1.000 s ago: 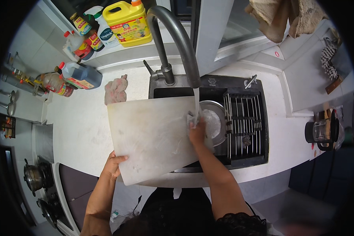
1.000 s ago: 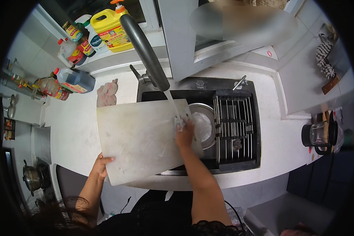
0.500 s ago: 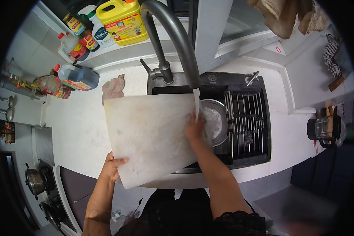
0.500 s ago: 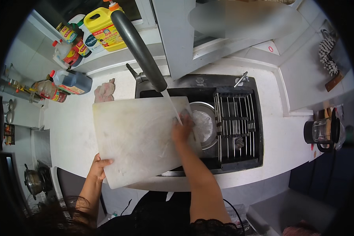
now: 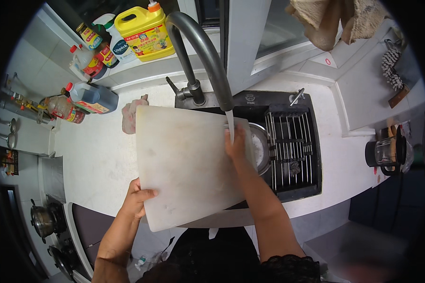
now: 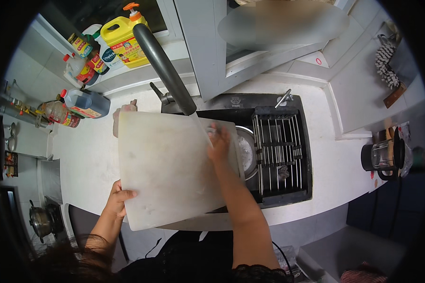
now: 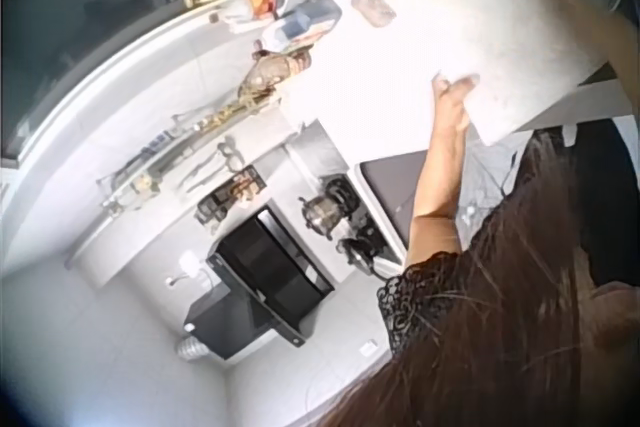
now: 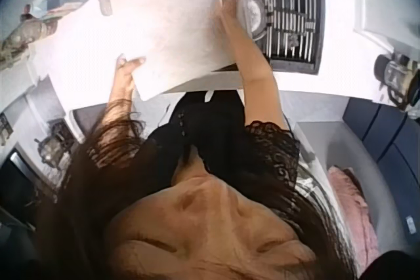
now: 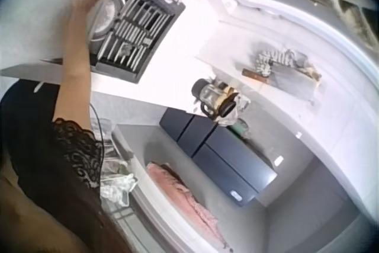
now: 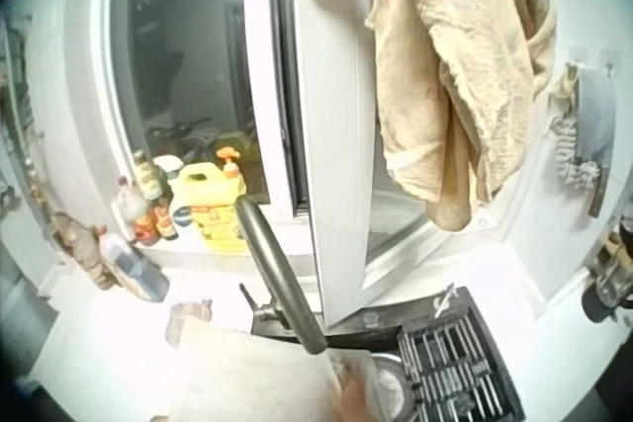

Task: The person scrubs a white cutting board with a metal scouring pad over a kitchen sink, then rinses it under running water. The person flips the board to clean both sides and edges, then places it in the sink.

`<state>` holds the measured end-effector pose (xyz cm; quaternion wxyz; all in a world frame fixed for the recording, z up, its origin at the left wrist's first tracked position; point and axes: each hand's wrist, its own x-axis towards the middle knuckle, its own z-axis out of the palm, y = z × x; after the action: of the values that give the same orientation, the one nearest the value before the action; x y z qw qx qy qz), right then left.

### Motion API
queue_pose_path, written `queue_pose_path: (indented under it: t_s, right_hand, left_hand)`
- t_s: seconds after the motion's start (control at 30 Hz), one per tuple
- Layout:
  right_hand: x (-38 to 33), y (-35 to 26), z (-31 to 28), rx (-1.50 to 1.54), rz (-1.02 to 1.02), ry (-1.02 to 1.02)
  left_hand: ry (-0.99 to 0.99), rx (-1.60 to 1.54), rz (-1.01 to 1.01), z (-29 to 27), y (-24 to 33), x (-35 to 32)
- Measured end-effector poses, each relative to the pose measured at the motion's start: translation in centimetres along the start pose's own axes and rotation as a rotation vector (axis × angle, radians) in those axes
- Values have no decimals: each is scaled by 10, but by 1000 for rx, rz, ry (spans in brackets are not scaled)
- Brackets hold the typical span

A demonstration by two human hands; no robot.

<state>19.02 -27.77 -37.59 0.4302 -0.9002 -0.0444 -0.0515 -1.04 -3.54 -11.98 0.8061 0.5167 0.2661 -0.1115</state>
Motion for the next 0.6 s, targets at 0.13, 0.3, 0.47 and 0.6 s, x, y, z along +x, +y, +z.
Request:
queue_pose_path:
  t_s: [0.13,0.3,0.47,0.6]
  right_hand:
    - [-3,7,-8,-226,60,29]
    - [-46,-128,-32,84,-54,-118]
    - [-25,-230,-64,186,-272,-195]
    - [17,-209,-55,122,-258,-129]
  left_hand:
    - [-80,17,-8,19,-5,13]
    - [-97,64,-29,39,-3,23]
    - [-126,129,-7,57,-1,24]
    - [-99,183,20,56,0,25]
